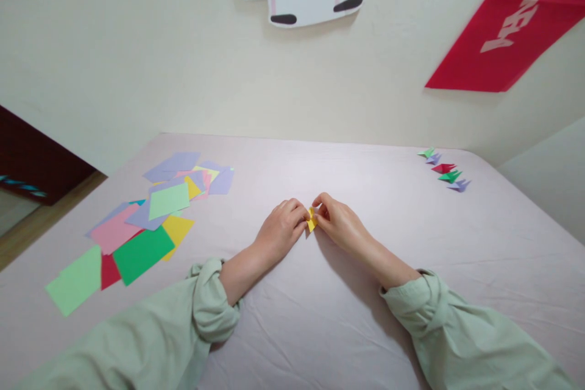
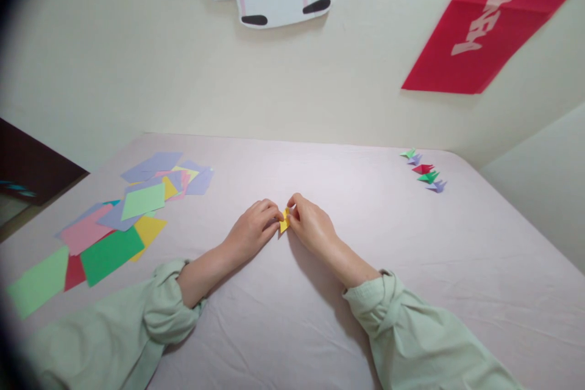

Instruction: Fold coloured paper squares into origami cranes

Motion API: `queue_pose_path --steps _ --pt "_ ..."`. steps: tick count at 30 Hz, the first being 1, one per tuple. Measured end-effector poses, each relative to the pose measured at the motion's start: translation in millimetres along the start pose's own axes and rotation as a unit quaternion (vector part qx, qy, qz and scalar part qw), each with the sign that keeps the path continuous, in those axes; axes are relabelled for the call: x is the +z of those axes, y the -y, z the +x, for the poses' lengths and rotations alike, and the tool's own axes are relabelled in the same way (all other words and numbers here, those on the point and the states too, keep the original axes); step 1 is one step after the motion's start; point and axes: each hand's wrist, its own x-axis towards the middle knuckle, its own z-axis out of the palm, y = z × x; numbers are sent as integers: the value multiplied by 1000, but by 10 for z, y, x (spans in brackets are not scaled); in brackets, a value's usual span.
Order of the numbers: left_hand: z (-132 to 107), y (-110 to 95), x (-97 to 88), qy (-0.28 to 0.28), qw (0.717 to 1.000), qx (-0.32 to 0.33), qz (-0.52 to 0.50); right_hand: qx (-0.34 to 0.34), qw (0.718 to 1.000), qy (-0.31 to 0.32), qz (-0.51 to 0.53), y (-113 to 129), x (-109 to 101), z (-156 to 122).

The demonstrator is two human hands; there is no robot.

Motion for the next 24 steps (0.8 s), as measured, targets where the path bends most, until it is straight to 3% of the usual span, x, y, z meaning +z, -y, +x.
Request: queue_pose_path --steps 7,14,24 --pt "-17 -2 2 -21 999 -17 -24 -24 995 45 -87 119 -82 -135" --pt "15 -9 15 -50 995 -69 -51 -8 997 18 -74 58 -29 -83" --pt "44 7 103 -69 993 -91 7 34 994 11 -104 101 9 -28"
